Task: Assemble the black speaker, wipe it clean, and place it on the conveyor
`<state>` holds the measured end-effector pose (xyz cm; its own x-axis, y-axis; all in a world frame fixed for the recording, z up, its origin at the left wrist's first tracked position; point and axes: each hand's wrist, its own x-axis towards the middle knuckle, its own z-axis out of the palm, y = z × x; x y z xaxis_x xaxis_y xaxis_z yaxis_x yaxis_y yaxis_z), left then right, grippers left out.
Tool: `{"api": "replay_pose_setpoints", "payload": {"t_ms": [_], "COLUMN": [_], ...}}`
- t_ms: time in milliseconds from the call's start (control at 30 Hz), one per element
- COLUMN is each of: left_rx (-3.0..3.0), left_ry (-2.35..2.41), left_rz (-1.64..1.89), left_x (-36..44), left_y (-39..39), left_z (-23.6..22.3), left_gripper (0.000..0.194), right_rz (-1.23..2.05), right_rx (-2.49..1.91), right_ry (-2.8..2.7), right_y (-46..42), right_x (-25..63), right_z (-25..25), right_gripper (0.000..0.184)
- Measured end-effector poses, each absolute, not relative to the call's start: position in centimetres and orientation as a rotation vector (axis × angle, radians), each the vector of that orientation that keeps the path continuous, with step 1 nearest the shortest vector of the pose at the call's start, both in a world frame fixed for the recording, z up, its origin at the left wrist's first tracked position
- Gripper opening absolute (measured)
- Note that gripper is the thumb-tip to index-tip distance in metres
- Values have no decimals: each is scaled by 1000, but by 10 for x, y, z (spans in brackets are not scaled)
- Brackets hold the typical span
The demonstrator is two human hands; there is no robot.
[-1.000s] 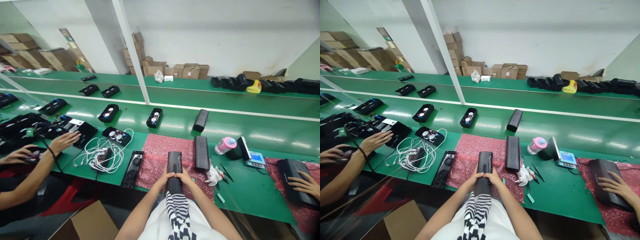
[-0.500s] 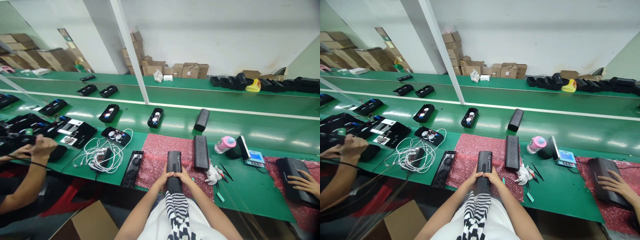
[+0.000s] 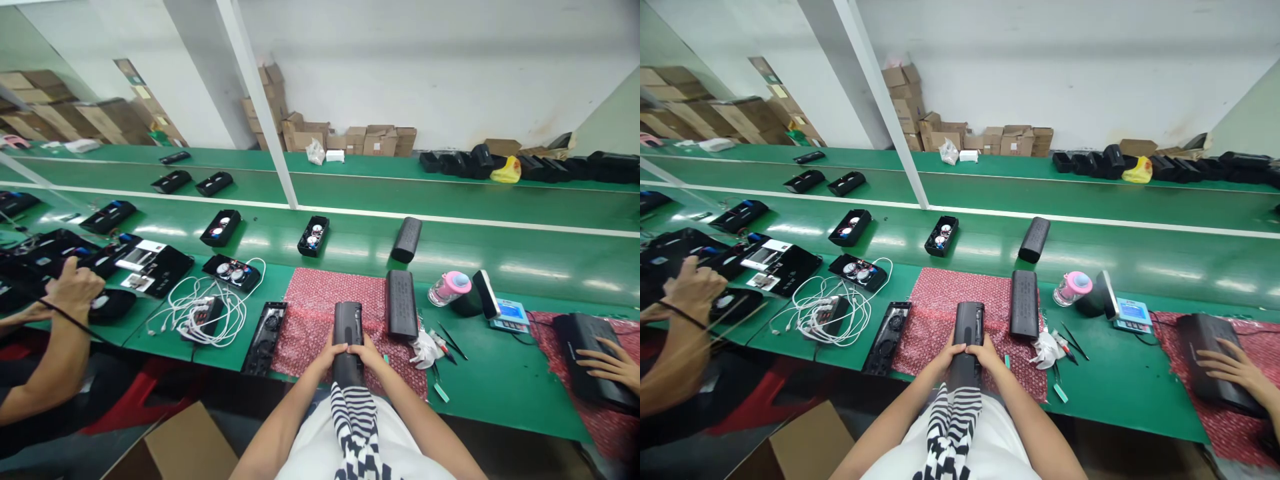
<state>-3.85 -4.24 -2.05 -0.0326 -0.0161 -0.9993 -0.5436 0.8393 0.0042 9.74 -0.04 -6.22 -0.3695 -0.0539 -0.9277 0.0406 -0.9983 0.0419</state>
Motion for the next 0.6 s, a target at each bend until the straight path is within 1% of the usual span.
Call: {"api": "replay_pose_setpoints", "payload": {"t_ms": [267,433,600], "left_rx": [-418,-444,-461], "left_ry": [1604,1586,1574], "left_rz": [458,432,433], "left_x": [-39,-38,-37], "left_y": [-42,-42,-41], "left_z": [-22,-21,-19], "left_gripper": [90,87,89], "right_rz": [-2544,-2536,-2543], "right_rx": [1736,1743,1739], "right_ry": [-23,-29,-33], "right_y": [0,-1,0], "right_x": [97,97,98], "right_z": [-63,-62,-61], "right_gripper": [47,47,47]}}
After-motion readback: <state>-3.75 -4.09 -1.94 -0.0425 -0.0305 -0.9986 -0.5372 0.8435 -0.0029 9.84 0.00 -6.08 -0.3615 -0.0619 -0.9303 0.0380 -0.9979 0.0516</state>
